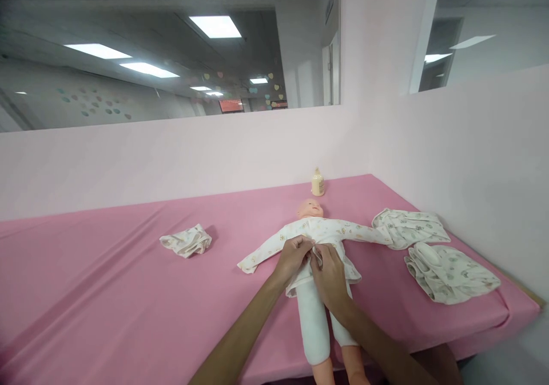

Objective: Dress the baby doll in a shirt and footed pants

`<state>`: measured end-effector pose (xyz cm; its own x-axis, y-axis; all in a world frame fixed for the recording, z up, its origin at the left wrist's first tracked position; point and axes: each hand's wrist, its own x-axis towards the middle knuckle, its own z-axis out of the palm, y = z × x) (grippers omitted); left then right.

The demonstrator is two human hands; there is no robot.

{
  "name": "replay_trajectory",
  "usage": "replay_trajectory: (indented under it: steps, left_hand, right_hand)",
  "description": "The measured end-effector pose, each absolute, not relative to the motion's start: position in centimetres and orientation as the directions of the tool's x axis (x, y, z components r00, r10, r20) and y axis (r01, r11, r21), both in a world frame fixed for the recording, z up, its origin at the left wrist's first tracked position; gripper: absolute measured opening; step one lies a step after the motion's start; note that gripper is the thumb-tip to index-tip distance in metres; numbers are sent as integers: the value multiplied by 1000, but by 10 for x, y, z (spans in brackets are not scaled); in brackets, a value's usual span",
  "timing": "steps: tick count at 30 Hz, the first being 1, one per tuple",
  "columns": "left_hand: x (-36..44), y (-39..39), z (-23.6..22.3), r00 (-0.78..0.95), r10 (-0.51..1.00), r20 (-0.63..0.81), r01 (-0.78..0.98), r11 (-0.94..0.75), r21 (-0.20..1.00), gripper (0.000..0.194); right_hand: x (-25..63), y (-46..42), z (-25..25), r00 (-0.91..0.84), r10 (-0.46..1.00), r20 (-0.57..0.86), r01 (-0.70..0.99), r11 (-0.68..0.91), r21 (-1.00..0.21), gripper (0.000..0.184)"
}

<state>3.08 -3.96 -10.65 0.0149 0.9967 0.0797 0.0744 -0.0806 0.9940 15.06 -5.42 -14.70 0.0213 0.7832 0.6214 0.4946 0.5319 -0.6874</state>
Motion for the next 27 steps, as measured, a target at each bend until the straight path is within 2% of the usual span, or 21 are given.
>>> replay_trajectory:
  steps: [3, 7, 12, 14, 19, 23, 27]
  left_hand:
    - [30, -41, -105, 53, 995, 80, 106, -85, 991, 30]
    - [31, -45, -102, 86, 988, 130, 203, -145, 968, 27]
    - [41, -49, -105, 100, 940, 326, 503, -330, 799, 21]
    - [45, -50, -109, 126, 928, 350, 592, -353, 725, 20]
    - [51, -53, -121, 50, 900, 433, 786, -303, 539, 16]
    - [53, -55, -126, 60, 850, 523, 905, -268, 332, 15]
    - [49, -54, -127, 62, 804, 591, 922, -273, 275, 24]
  right_hand:
    - [151, -51, -144, 64, 831, 553, 434, 476, -765, 19]
    - [157, -46, -136, 127, 923, 364, 243, 327, -913, 26]
    - [166, -35, -118, 62, 994, 90, 53, 87, -995, 27]
    - [167, -30, -114, 25, 997, 76, 40, 75, -996, 24]
    - [170, -25, -119, 50, 985, 166, 17, 166, -986, 22]
    - [173, -28, -125, 131, 987, 94, -112, 109, -988, 25]
    - [173, -33, -124, 161, 985, 60, -104, 77, -992, 26]
